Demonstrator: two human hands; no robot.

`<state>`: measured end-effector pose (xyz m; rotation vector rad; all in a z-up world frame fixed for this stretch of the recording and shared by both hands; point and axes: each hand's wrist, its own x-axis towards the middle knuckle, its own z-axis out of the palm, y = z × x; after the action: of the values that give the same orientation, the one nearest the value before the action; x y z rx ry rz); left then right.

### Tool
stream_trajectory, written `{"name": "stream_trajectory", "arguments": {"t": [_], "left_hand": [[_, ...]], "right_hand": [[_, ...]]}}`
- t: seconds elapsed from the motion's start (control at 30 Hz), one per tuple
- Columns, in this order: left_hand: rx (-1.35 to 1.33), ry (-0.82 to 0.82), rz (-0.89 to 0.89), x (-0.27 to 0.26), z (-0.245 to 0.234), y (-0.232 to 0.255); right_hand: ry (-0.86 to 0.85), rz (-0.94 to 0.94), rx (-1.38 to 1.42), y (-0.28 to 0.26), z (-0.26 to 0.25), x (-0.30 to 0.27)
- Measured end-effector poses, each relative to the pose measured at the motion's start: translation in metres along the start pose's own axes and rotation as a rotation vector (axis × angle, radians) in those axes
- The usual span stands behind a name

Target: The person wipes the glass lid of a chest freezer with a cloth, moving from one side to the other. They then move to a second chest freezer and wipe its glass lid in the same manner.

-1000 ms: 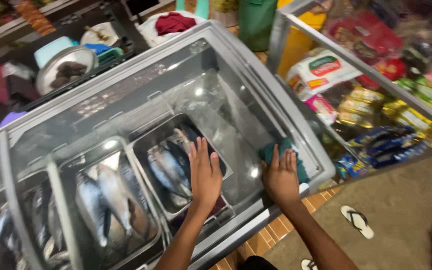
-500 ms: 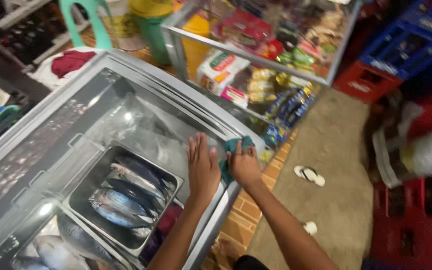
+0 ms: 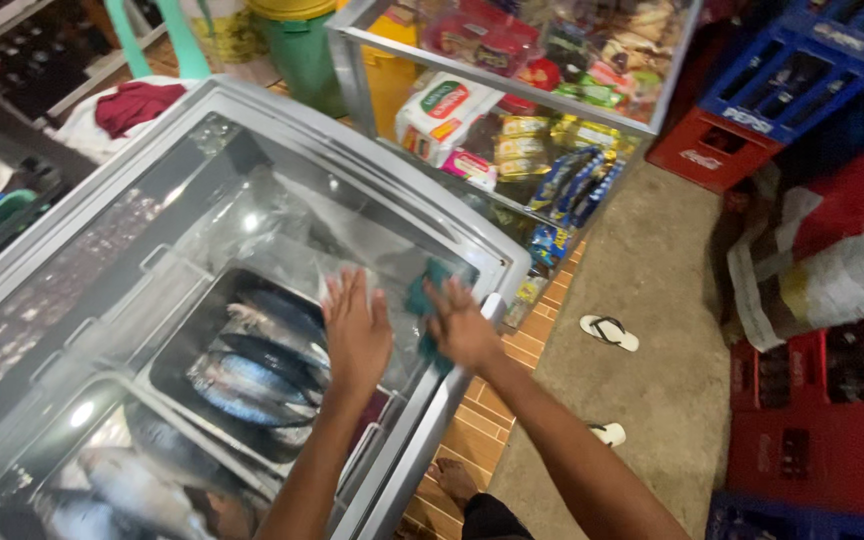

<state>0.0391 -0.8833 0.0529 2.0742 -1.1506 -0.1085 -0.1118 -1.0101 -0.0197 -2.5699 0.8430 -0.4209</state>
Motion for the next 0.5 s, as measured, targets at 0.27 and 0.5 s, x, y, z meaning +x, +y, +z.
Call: {"name": "stream_trajectory", "arguments": {"t": [0.27, 0.5], "left_hand": [[0.048, 0.167, -0.074, -0.036, -0.033, -0.053], [0.02, 0.21, -0.228, -0.067, -0.082, -0.071]], "right_hand": [[-0.015, -0.101, 0.053, -0.095, -0.008, 0.013], [-0.145, -0.551, 0.038, -0.091, 0.024, -0.031]]}}
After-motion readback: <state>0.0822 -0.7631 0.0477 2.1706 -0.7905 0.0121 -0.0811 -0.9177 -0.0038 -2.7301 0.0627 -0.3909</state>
